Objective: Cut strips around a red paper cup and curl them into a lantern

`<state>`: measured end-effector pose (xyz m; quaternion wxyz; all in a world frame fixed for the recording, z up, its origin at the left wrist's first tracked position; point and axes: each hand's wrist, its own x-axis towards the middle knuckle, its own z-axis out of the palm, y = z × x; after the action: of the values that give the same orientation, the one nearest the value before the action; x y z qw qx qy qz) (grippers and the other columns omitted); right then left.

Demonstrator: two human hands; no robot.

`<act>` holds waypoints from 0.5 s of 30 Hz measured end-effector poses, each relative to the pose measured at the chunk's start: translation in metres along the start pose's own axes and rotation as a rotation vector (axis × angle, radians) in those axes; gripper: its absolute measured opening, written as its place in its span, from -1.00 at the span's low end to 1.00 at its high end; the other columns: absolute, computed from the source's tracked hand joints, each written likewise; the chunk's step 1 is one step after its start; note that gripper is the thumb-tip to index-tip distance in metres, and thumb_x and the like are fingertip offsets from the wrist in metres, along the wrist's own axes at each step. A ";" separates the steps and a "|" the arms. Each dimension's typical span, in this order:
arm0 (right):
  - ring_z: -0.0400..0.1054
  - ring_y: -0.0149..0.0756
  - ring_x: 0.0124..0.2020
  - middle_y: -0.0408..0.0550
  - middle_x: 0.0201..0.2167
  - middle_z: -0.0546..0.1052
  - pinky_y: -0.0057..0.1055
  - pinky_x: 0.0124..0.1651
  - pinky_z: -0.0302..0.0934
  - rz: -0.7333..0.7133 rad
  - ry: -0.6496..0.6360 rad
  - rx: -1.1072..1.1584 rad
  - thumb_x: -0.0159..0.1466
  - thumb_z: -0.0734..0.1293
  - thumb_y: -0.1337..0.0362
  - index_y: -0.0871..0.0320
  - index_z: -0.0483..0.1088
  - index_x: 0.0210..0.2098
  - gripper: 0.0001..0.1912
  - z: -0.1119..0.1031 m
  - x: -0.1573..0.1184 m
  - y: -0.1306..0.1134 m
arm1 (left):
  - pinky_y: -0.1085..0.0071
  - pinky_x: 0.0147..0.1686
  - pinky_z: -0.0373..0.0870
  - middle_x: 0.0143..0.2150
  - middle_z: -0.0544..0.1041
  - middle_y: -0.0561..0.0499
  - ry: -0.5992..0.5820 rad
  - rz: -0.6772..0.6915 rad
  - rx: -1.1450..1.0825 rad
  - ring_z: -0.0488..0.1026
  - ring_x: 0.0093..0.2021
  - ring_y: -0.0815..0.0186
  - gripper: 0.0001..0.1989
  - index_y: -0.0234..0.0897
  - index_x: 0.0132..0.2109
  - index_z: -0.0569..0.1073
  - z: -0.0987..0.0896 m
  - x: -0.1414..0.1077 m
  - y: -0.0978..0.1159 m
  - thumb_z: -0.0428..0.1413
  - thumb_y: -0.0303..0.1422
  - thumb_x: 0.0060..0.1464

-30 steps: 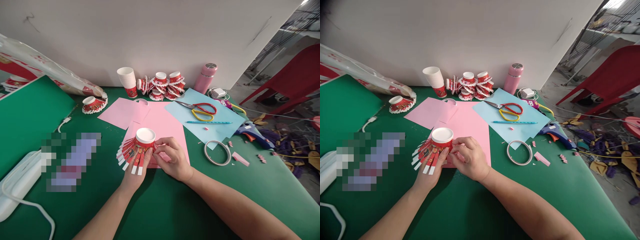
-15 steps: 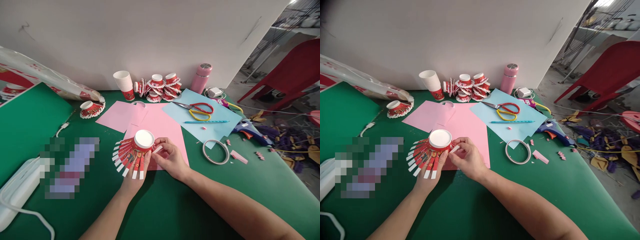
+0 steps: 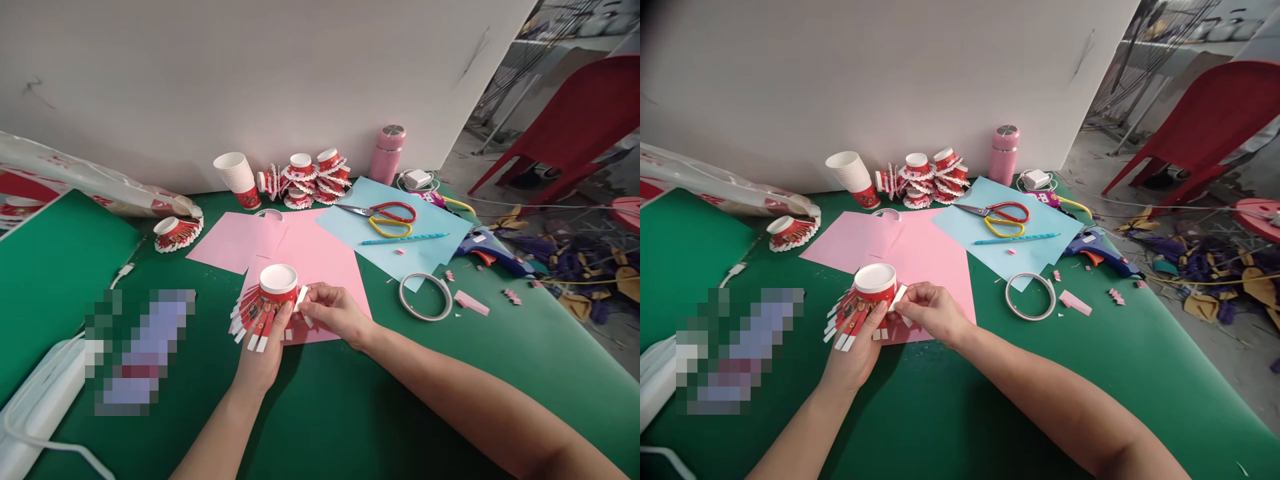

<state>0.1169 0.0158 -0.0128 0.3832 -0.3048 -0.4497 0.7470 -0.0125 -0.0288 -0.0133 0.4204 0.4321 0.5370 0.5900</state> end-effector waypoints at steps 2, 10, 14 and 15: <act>0.21 -0.50 -0.62 -0.20 -0.61 0.39 -0.47 -0.52 0.13 0.013 0.004 0.054 -0.03 0.44 0.00 0.19 0.32 -0.55 -0.62 0.000 0.000 -0.001 | 0.18 -0.04 0.39 -0.03 0.50 -0.11 -0.026 -0.102 -0.112 0.43 -0.02 0.12 -0.66 -0.25 -0.07 0.46 0.003 0.000 0.001 0.16 -0.25 -0.02; 0.29 -0.42 -0.62 -0.26 -0.69 0.36 -0.46 -0.55 0.15 -0.017 0.048 0.123 -0.08 0.46 -0.01 0.15 0.28 -0.50 -0.59 0.003 0.001 0.003 | 0.23 -0.02 0.38 -0.03 0.52 -0.08 -0.050 -0.165 -0.226 0.41 0.02 0.13 -0.63 -0.22 -0.05 0.47 0.006 0.001 0.003 0.20 -0.29 -0.06; 0.26 -0.44 -0.64 -0.27 -0.72 0.34 -0.46 -0.52 0.14 -0.014 0.083 0.073 -0.03 0.43 -0.02 0.14 0.26 -0.52 -0.60 0.003 0.000 0.002 | 0.21 -0.02 0.39 -0.02 0.51 -0.06 -0.068 -0.187 -0.241 0.42 0.01 0.13 -0.59 -0.19 -0.01 0.44 0.007 0.000 0.007 0.20 -0.29 -0.07; 0.26 -0.45 -0.63 -0.27 -0.72 0.34 -0.46 -0.50 0.15 -0.021 0.103 0.055 -0.04 0.43 -0.02 0.14 0.26 -0.53 -0.60 0.003 0.000 0.001 | 0.21 -0.02 0.38 -0.01 0.50 -0.06 -0.080 -0.174 -0.235 0.41 0.02 0.13 -0.58 -0.18 -0.01 0.44 0.007 0.000 0.007 0.22 -0.31 -0.08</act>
<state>0.1137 0.0141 -0.0124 0.4217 -0.3274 -0.4118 0.7385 -0.0056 -0.0275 -0.0062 0.5387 0.3548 0.4825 0.5925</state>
